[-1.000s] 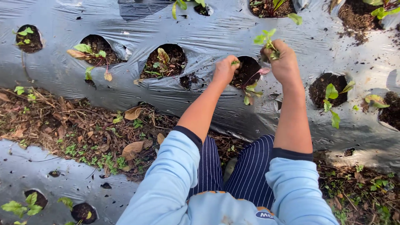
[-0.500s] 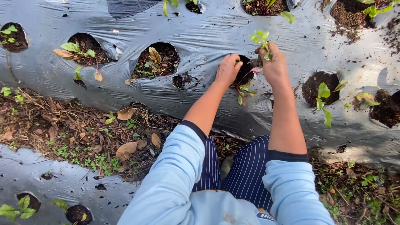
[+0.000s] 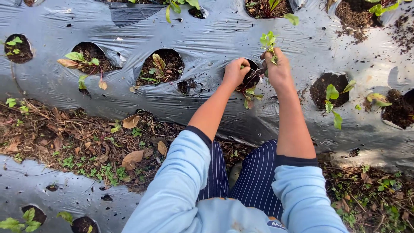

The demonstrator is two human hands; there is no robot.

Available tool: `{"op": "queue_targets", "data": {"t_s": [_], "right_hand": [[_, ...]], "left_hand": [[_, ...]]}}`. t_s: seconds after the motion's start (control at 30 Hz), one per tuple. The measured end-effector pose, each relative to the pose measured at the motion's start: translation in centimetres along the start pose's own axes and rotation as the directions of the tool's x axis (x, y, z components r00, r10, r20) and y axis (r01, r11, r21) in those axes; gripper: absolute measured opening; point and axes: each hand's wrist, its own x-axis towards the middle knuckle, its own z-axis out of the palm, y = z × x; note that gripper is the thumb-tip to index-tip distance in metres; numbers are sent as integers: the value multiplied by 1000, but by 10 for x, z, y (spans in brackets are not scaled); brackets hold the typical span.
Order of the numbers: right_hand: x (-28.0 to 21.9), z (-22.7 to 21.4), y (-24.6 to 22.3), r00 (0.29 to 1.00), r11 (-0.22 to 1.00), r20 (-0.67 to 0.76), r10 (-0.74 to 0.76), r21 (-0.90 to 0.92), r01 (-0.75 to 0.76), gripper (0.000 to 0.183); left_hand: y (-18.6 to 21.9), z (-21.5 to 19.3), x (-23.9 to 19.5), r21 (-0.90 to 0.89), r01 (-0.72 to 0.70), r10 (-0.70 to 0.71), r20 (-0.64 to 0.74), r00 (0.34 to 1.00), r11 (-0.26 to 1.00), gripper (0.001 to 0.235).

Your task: Planting seedlings into holes in a plastic-covered field bed

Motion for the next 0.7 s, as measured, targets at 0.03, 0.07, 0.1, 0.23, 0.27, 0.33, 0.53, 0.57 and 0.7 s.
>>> {"op": "queue_targets", "data": {"t_s": [0.03, 0.07, 0.1, 0.23, 0.27, 0.33, 0.53, 0.57, 0.7], "right_hand": [[8, 1, 11, 1000, 1000, 5, 2, 4, -2, 21], [15, 4, 23, 1000, 1000, 5, -9, -4, 9, 21], [22, 8, 34, 1000, 1000, 5, -19, -12, 19, 22], [28, 34, 34, 989, 943, 104, 104, -327, -65, 36], [22, 39, 23, 972, 879, 164, 169, -472, -73, 38], [21, 55, 24, 947, 795, 216, 238, -604, -62, 41], [33, 118, 99, 927, 549, 331, 178, -815, 185, 68], [39, 125, 115, 935, 554, 288, 206, -822, 131, 50], [31, 102, 60, 911, 713, 317, 262, -701, 39, 35]], "left_hand": [[14, -10, 0, 3, 5, -5, -2, 1000, 1000, 7], [26, -21, -1, -25, 63, -63, -5, 998, 998, 10], [38, -32, -2, -54, 121, -122, -6, 993, 991, 14], [45, -68, -30, -63, 225, -226, -1, 974, 972, 13], [35, -74, -34, 6, 233, -233, -21, 972, 973, 14], [25, -84, -36, 77, 241, -239, -45, 970, 967, 14], [48, -108, -55, 5, 178, -177, -41, 983, 984, 14], [50, -109, -58, 19, 173, -172, -40, 984, 985, 13], [62, -125, -77, -65, 142, -145, -40, 989, 988, 14]]}}
